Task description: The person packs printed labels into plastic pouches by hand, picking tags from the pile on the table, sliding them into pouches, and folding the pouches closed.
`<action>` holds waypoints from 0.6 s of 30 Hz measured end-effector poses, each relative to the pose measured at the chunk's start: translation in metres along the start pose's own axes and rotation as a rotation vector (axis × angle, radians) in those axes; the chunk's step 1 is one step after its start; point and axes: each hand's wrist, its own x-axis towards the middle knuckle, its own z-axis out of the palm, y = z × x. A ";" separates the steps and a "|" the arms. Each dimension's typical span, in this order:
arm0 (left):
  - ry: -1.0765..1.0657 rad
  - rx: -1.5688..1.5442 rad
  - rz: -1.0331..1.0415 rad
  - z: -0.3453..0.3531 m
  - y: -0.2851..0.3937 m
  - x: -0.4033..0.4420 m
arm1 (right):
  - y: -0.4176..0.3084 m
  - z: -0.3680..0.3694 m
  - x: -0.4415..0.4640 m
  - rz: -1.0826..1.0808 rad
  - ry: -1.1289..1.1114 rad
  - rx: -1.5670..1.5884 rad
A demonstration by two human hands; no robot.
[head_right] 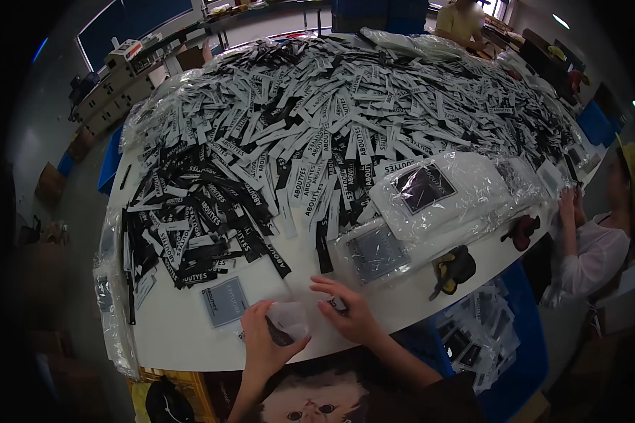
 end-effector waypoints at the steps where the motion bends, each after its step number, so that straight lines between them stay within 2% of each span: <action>1: -0.048 0.043 -0.031 -0.001 0.001 0.002 | 0.003 -0.008 0.001 0.007 -0.073 -0.035; 2: -0.046 0.043 -0.035 -0.002 0.002 0.002 | 0.002 -0.008 0.001 0.007 -0.078 -0.034; 4: -0.131 0.097 -0.040 -0.002 0.005 0.003 | -0.011 -0.008 0.001 0.120 0.057 0.405; 5: -0.133 0.095 -0.044 -0.001 0.008 0.003 | -0.016 -0.006 0.002 0.125 0.056 0.405; 7: -0.115 -0.013 -0.055 0.000 0.013 0.005 | -0.021 0.000 0.004 0.073 0.108 0.932; 8: -0.118 -0.011 -0.054 -0.001 0.014 0.005 | -0.020 0.003 0.004 0.072 0.111 0.935; 10: -0.063 -0.063 -0.068 -0.003 0.015 0.006 | -0.016 0.007 0.005 0.179 -0.066 0.897; 12: -0.098 -0.034 -0.053 -0.008 0.011 0.005 | -0.012 0.006 0.004 0.157 -0.015 0.866; 14: -0.131 -0.009 -0.042 -0.011 0.010 0.005 | -0.014 -0.002 0.006 0.172 0.049 1.002; 15: -0.147 -0.029 -0.046 -0.012 0.011 0.006 | -0.014 -0.004 0.006 0.173 -0.066 1.003; 16: -0.162 -0.052 -0.048 -0.011 0.012 0.006 | -0.018 -0.003 0.004 0.176 -0.063 1.002; 18: -0.126 -0.071 -0.056 -0.003 0.012 0.004 | -0.031 0.004 0.003 0.301 -0.249 0.427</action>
